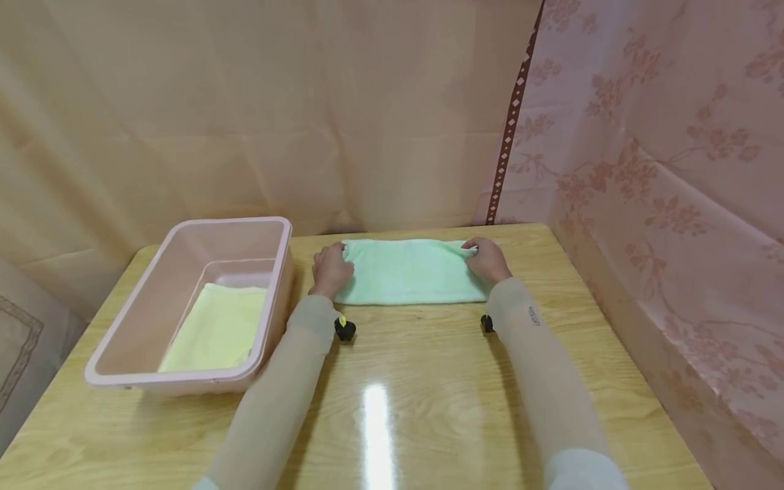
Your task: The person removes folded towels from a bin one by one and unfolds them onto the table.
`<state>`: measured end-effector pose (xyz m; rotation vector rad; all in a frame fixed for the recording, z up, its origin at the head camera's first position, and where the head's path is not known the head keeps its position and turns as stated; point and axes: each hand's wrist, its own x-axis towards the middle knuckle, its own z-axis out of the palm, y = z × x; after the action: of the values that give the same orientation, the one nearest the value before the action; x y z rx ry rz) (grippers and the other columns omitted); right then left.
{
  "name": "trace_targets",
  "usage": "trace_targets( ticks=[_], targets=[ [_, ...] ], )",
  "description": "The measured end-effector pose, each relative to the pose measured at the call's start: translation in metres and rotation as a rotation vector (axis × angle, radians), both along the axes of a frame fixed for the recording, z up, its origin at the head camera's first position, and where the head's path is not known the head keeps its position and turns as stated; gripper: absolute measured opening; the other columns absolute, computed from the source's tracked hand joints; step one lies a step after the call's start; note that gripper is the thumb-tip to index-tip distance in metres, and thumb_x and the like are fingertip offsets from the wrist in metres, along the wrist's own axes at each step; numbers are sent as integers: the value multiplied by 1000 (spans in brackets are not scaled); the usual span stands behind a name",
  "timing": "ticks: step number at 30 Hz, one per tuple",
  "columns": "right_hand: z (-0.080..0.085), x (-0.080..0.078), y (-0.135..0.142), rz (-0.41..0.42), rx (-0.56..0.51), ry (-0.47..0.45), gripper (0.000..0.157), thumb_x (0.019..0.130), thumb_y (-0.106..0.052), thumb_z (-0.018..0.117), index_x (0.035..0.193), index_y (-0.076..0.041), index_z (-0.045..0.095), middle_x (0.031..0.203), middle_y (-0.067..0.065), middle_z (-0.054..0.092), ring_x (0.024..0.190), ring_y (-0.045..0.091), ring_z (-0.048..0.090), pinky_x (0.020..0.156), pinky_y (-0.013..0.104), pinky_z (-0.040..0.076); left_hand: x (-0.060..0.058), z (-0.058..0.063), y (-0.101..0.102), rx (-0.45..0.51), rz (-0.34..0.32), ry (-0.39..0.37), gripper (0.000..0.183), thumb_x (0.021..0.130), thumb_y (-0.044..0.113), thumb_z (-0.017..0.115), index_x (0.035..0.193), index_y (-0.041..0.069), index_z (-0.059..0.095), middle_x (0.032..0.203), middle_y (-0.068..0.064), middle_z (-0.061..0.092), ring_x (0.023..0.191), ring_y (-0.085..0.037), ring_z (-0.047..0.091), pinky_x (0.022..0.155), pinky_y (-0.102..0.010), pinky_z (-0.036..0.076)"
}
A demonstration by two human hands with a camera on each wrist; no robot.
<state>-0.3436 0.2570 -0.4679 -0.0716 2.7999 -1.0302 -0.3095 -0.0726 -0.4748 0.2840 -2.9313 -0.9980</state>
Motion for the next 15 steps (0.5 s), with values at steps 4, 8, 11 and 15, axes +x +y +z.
trace_targets(
  ticks=[4, 8, 11, 15],
  targets=[
    [3, -1, 5, -4, -15, -2, 36, 103, -16, 54, 135, 1, 58, 140, 27, 51, 126, 41, 48, 107, 56, 38, 0, 4, 1, -10, -3, -15, 41, 98, 10, 58, 139, 12, 61, 133, -15, 55, 120, -36, 45, 100, -50, 39],
    [6, -2, 13, -51, -146, -63, 41, 106, -20, 52, 140, 2, 55, 139, 24, 52, 119, 36, 54, 103, 49, 45, -1, 7, 3, -15, 18, -4, 34, 104, 21, 55, 137, 14, 63, 133, -14, 56, 120, -36, 47, 99, -51, 40],
    [8, 1, 21, -71, -246, -96, 42, 106, -16, 53, 142, 5, 52, 137, 24, 52, 115, 34, 59, 96, 40, 53, -1, 7, 4, 1, 45, 24, 31, 107, 25, 53, 135, 17, 65, 132, -12, 58, 118, -36, 49, 97, -52, 41],
    [17, 7, 27, -40, -258, -90, 43, 106, -17, 55, 141, 7, 53, 136, 27, 54, 116, 36, 61, 90, 36, 56, 3, 13, 7, 7, 74, 115, 28, 107, 22, 53, 130, 19, 68, 128, -10, 63, 114, -37, 52, 94, -53, 42]
  ],
)
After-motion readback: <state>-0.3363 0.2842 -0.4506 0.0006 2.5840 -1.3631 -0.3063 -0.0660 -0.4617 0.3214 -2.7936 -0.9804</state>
